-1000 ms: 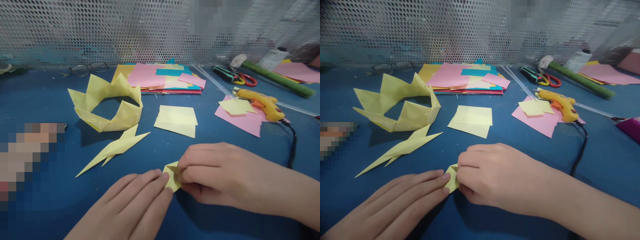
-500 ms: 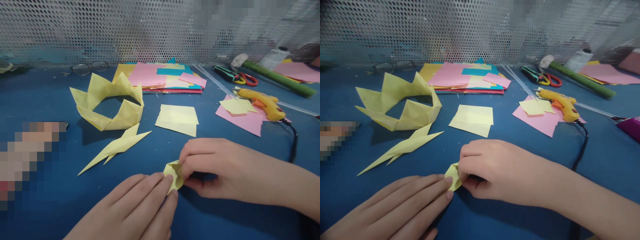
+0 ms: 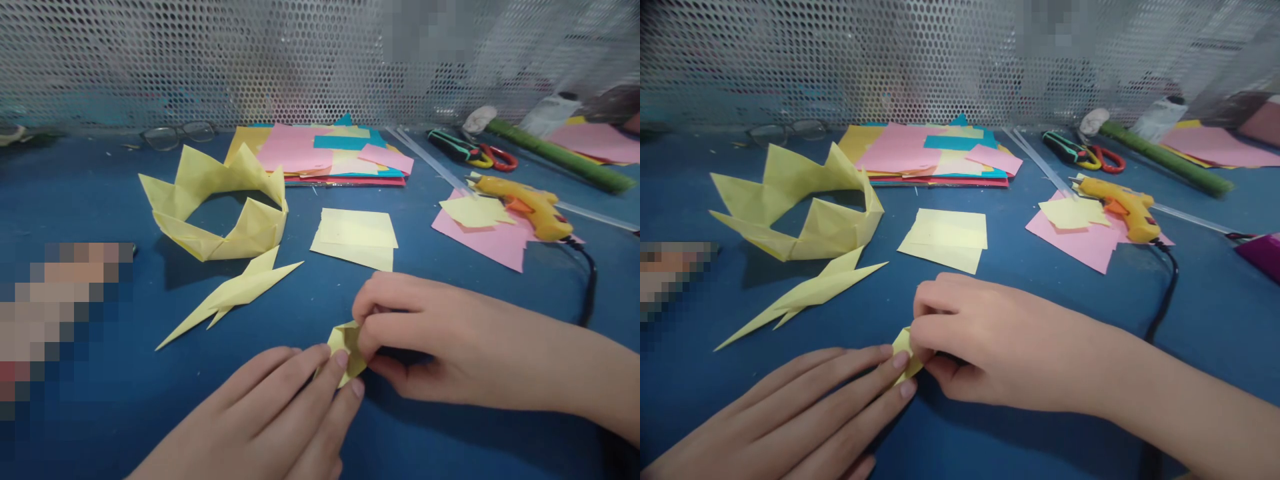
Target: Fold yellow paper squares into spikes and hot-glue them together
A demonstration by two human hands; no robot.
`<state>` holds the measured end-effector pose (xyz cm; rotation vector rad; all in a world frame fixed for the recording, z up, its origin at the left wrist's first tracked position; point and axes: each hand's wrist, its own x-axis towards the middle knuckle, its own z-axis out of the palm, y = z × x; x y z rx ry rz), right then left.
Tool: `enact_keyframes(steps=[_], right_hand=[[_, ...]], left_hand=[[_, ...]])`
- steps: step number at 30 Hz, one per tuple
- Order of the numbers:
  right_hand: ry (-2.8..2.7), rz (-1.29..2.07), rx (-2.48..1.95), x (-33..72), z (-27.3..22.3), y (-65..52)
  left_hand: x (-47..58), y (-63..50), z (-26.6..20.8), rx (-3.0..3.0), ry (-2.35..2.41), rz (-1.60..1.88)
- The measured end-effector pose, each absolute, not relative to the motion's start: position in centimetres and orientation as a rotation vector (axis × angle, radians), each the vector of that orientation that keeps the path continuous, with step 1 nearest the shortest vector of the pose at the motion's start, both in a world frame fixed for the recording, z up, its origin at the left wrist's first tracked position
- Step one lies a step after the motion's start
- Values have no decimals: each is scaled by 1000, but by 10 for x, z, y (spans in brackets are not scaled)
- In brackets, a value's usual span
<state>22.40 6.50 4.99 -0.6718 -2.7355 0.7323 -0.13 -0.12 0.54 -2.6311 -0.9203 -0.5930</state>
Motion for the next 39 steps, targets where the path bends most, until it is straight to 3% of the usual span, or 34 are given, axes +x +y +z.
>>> enact_keyframes(steps=[17, 30, 39], right_hand=[[-2686, 869, -727, 222, 47, 66], [-2713, 863, -684, 220, 48, 66], [-2626, 812, -721, 215, 40, 61]], left_hand=[[-8, -6, -4, -2555, -821, -814], [-3, 8, 16, -2776, -959, -492], [-1, 11, 14, -2698, -975, -497]])
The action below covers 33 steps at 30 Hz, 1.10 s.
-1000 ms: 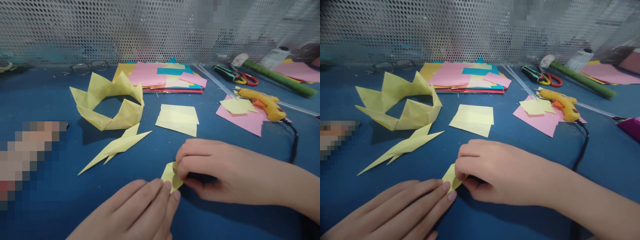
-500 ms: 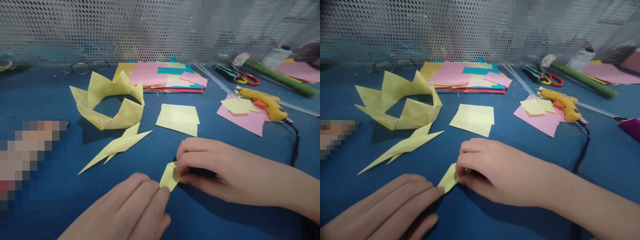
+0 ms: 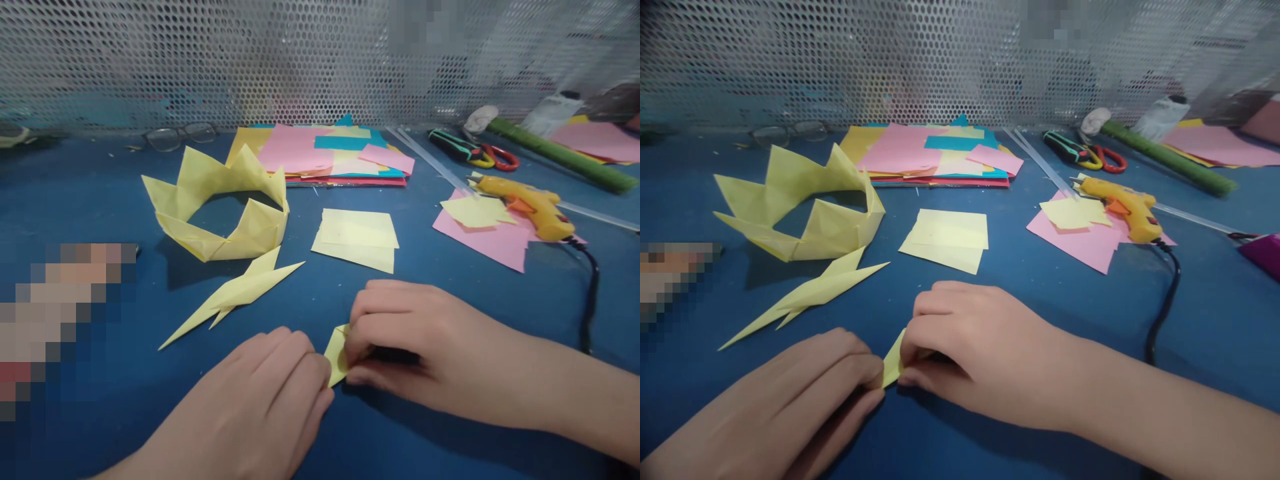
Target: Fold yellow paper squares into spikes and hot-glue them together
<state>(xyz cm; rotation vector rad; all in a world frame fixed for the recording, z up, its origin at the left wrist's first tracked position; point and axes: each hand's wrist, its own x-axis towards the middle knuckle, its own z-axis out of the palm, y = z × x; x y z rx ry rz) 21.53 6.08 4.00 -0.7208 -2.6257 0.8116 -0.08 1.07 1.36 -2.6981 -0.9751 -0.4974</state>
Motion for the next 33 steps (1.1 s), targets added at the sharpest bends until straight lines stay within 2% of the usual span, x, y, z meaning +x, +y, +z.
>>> enact_keyframes(steps=[14, 22, 29, 33], right_hand=[[-2393, 1090, -1052, 208, 41, 52], [-2399, 1083, -1053, 207, 39, 55], [-2459, 1050, -1030, 209, 40, 55], [-2408, 1059, -1056, 209, 39, 55]], left_hand=[[-6, 6, 6, -2749, -1251, -561], [-11, -5, -7, -2583, -997, -572], [-24, -4, -7, -2862, -1067, -451], [-22, -8, -7, -2798, -1088, -523]])
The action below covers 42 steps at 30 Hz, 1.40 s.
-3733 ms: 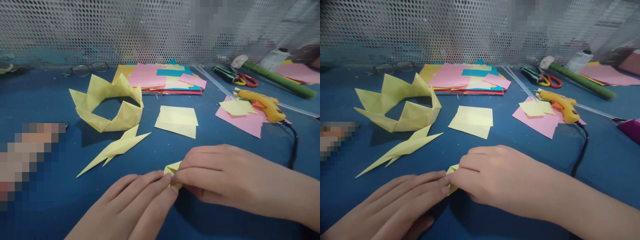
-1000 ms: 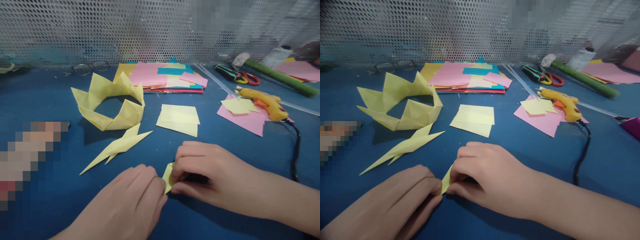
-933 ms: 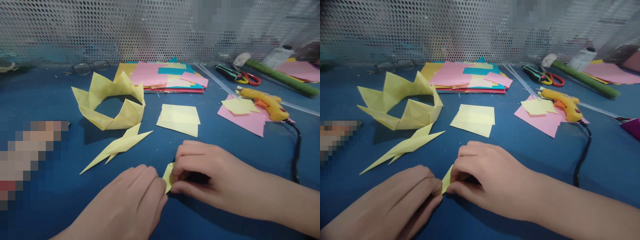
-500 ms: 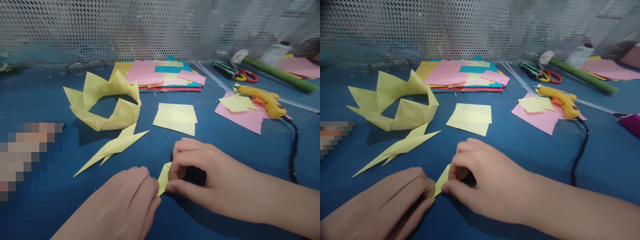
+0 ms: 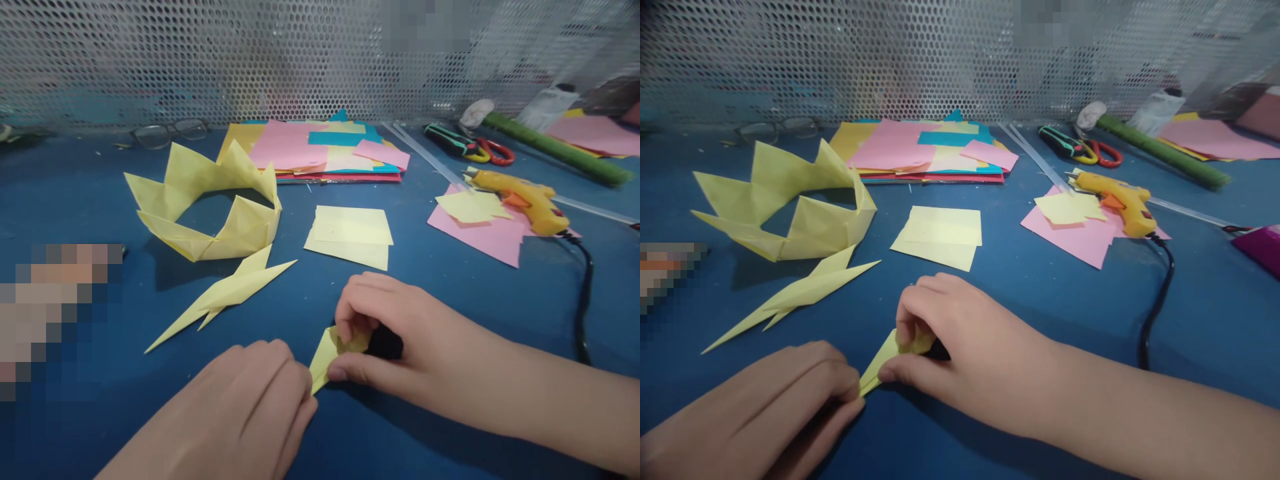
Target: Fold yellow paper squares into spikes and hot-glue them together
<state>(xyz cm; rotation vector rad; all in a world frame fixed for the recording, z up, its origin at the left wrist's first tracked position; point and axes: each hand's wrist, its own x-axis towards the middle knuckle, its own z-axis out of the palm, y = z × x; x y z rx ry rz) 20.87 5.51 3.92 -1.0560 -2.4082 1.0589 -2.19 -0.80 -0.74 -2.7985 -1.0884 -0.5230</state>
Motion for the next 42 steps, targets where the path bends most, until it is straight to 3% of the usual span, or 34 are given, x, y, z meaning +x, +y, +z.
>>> enact_keyframes(steps=[11, 17, 31, 42], right_hand=[[-2484, 873, -957, 209, 36, 57], [-2450, 892, -1016, 207, 34, 55], [-2352, 892, -1144, 202, 33, 51], [-2357, 894, -1192, 204, 34, 52]], left_hand=[[-23, 3, 3, -2677, -1104, -382], [-19, 8, 9, -2643, -848, -248], [-12, 15, 18, -2831, -1156, -436], [-20, 11, 1, -2639, -1056, -547]])
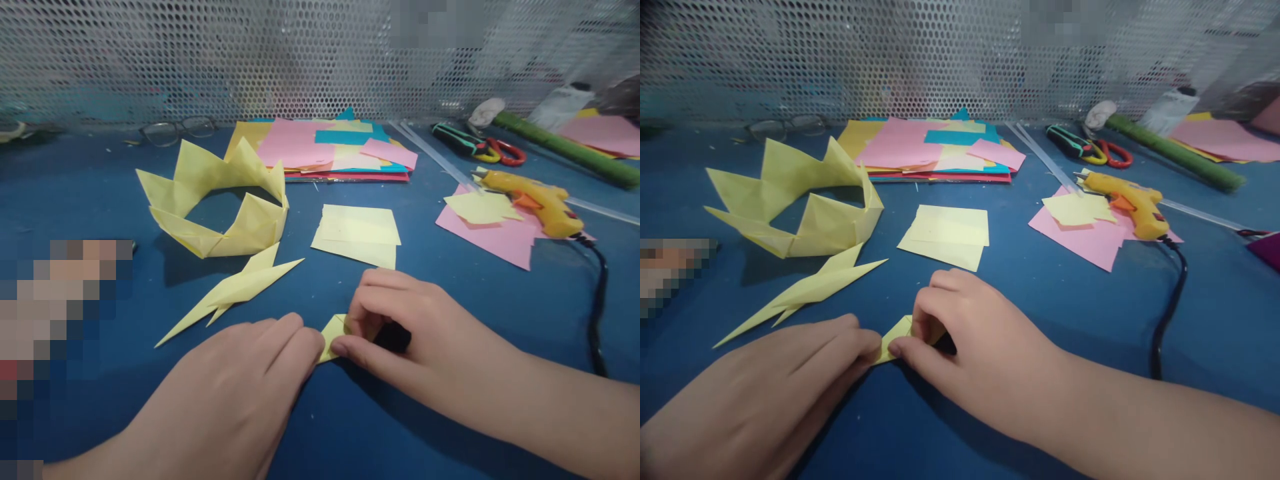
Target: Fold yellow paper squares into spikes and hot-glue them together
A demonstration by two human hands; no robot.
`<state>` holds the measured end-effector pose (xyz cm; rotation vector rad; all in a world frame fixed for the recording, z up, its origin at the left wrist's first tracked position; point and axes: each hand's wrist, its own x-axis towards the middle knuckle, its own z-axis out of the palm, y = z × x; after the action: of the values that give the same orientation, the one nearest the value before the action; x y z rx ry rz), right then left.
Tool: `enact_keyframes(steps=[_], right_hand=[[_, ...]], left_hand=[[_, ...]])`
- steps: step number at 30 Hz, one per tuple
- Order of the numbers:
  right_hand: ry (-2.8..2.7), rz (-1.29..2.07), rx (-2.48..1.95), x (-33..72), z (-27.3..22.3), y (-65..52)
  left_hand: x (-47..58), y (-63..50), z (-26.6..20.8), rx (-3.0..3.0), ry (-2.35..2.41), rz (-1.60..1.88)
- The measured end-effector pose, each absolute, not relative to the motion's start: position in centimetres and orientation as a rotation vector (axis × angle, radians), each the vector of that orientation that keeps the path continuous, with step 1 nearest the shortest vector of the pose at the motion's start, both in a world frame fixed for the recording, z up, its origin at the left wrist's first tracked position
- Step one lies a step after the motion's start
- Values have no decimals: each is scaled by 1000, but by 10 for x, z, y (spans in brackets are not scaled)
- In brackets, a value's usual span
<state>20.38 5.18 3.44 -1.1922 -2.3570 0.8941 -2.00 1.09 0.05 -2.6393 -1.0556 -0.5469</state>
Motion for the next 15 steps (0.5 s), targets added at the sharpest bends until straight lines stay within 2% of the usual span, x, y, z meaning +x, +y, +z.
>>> enact_keyframes(steps=[4, 10, 15], right_hand=[[-2338, 903, -1205, 205, 32, 53], [-2345, 883, -1199, 206, 32, 53], [-2367, 874, -1207, 205, 33, 53]], left_hand=[[-15, 16, 5, -2865, -1146, -446], [-13, 19, 12, -2884, -1088, -415], [-14, 18, 8, -2936, -1314, -406]])
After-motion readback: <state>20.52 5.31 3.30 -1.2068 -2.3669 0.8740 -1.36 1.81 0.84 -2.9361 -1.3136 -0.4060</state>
